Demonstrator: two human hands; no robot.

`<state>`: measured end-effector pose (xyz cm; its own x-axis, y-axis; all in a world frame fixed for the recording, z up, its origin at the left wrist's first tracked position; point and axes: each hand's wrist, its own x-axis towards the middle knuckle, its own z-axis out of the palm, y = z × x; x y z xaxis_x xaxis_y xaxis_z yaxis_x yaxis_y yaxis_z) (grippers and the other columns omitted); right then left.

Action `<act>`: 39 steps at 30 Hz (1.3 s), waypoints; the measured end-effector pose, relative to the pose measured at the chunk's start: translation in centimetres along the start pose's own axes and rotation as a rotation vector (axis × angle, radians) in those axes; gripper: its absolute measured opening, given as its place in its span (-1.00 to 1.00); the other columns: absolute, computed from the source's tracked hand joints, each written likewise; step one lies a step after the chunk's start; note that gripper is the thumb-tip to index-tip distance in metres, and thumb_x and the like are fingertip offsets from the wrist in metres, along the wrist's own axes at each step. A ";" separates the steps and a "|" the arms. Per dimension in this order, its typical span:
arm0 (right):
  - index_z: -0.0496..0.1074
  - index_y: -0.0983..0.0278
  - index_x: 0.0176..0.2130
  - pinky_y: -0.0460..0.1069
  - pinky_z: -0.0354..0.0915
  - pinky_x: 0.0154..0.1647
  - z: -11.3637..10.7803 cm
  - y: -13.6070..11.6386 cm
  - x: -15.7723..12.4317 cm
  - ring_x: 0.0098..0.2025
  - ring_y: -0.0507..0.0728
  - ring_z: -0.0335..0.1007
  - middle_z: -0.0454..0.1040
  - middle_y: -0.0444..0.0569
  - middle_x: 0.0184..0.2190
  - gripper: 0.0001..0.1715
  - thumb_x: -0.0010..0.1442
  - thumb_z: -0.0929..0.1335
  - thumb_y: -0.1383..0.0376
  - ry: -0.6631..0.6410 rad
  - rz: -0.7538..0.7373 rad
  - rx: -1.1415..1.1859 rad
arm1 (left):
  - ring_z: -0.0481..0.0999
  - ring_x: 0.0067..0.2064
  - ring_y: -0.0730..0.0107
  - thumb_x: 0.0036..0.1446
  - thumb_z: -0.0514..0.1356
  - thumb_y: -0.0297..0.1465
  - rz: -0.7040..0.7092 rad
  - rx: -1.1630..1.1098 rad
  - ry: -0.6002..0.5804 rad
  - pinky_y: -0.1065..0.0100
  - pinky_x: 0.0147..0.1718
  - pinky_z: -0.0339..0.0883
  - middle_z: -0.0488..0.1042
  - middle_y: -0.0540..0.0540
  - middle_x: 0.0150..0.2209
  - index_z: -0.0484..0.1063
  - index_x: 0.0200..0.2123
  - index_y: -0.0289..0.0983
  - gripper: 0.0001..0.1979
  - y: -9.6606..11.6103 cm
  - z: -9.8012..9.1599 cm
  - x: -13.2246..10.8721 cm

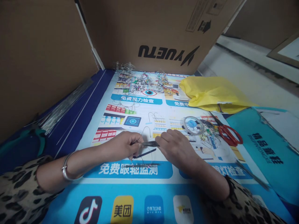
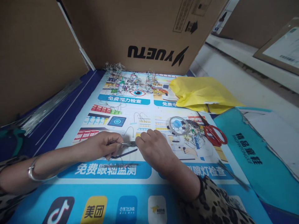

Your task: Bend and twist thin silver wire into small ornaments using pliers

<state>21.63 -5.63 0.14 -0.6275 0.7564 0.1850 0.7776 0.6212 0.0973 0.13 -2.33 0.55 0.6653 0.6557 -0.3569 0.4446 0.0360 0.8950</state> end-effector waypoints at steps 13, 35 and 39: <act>0.31 0.26 -0.46 -0.02 -0.11 -0.41 0.3 0.2 -0.1 -0.43 0.07 0.08 0.35 -0.09 -0.49 -0.85 0.16 0.28 0.37 -0.003 0.001 0.058 | 0.32 -0.60 0.55 0.07 0.01 -0.43 -0.004 0.003 -0.021 0.50 -0.59 0.21 0.35 0.06 -0.57 0.31 -0.45 -0.27 -0.88 -0.1 0.0 0.1; 0.35 0.30 -0.44 -0.05 -0.02 -0.39 0.7 0.7 0.3 -0.40 0.05 0.16 0.36 -0.06 -0.48 -0.70 0.25 0.20 0.23 -0.085 -0.048 0.241 | 0.31 -0.59 0.58 0.04 0.10 -0.42 -0.054 -0.090 -0.223 0.53 -0.60 0.20 0.34 0.08 -0.60 0.34 -0.43 -0.29 -0.93 0.2 -1.3 0.2; 0.35 0.30 -0.45 -0.05 -0.01 -0.39 0.9 0.7 0.3 -0.40 0.04 0.17 0.35 -0.07 -0.49 -0.68 0.25 0.19 0.22 -0.071 -0.059 0.262 | 0.33 -0.59 0.57 0.08 0.10 -0.37 -0.053 -0.057 -0.235 0.52 -0.58 0.22 0.37 0.08 -0.58 0.35 -0.42 -0.28 -0.89 0.1 -1.4 0.3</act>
<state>22.00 -4.80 -0.62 -0.6801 0.7238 0.1165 0.7080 0.6897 -0.1519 -0.51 -1.06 0.93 0.7659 0.4589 -0.4503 0.4525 0.1127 0.8846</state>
